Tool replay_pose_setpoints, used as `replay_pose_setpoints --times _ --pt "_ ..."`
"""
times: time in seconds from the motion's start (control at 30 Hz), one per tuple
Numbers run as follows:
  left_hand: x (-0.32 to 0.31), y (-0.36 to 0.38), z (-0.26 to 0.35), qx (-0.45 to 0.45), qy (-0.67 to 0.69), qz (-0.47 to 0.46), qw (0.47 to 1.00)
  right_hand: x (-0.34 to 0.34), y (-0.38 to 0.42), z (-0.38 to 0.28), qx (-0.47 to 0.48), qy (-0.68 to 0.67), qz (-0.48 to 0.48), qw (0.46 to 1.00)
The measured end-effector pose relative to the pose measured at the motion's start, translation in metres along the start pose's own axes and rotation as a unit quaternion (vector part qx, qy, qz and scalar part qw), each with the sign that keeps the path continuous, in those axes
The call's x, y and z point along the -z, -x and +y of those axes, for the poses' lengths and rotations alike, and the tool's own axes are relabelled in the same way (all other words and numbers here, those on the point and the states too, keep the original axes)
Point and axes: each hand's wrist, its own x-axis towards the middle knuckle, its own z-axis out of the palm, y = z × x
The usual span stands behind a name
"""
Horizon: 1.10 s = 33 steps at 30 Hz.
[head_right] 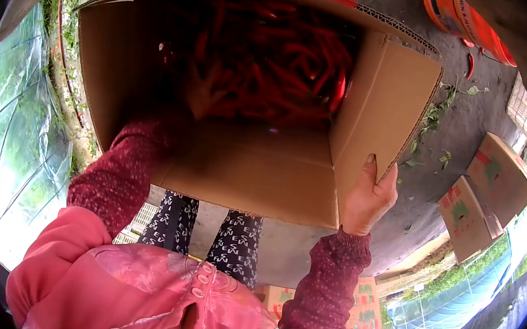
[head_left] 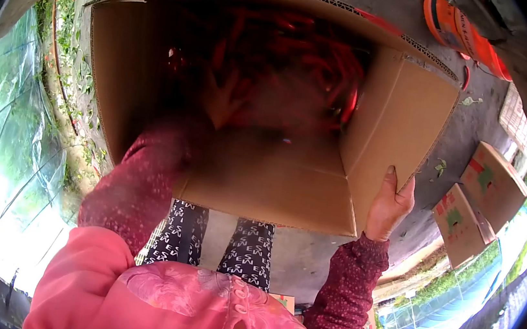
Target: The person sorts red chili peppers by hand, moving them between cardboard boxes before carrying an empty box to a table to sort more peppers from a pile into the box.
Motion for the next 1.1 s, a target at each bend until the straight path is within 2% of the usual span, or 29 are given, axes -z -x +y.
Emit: replay_pose_setpoints --times 0.1,0.17,0.2,0.27,0.4,0.47,0.5,0.57,0.6,0.77,0.8,0.87,0.9,1.0,1.1 --pt "0.001 0.003 0.01 0.006 -0.025 0.032 0.999 0.001 0.001 0.001 -0.009 -0.002 0.0 1.0" --pt "0.014 -0.009 0.024 -0.056 -0.034 0.076 0.995 0.0 0.002 0.001 -0.012 -0.005 -0.001 1.0" --pt "0.009 -0.016 0.033 -0.057 -0.034 0.075 0.995 0.0 0.002 -0.001 -0.017 0.0 -0.003 1.0" --pt "-0.011 -0.031 0.055 -0.127 -0.194 -0.025 0.972 0.0 0.002 -0.001 -0.022 0.012 0.002 1.0" --pt "-0.054 -0.016 0.08 -0.153 -0.082 0.04 0.984 0.001 0.002 0.003 -0.009 0.006 0.006 1.0" --pt "-0.056 -0.013 0.081 -0.231 -0.202 0.003 0.952 0.001 0.001 0.001 -0.001 0.021 0.006 1.0" --pt "-0.057 -0.011 0.082 -0.233 -0.201 0.004 0.952 0.002 0.001 -0.002 -0.004 0.02 0.004 1.0" --pt "-0.026 -0.011 0.087 -0.258 -0.055 0.013 0.964 0.001 -0.002 -0.003 -0.003 0.015 0.002 1.0" --pt "-0.028 -0.017 0.086 -0.255 -0.056 0.015 0.965 0.0 -0.002 -0.003 0.002 0.009 0.007 1.0" --pt "-0.058 -0.086 0.125 -0.329 0.059 -0.156 0.929 0.004 -0.003 0.001 0.003 0.052 0.006 0.999" --pt "-0.03 -0.09 0.143 -0.329 0.06 -0.152 0.93 0.004 -0.003 0.0 -0.002 0.053 0.006 0.999" --pt "0.052 -0.083 0.178 -0.221 0.143 -0.371 0.891 0.003 0.0 -0.004 -0.002 0.051 0.004 0.999" --pt "0.051 -0.085 0.18 -0.229 0.128 -0.348 0.9 0.003 0.001 -0.008 -0.011 0.067 -0.001 0.998" --pt "0.023 -0.101 0.167 -0.298 0.047 -0.184 0.935 0.004 -0.003 -0.009 0.006 0.056 0.005 0.998" --pt "0.007 -0.081 0.149 -0.363 -0.036 -0.036 0.93 0.01 -0.003 -0.007 0.009 0.072 -0.005 0.997"
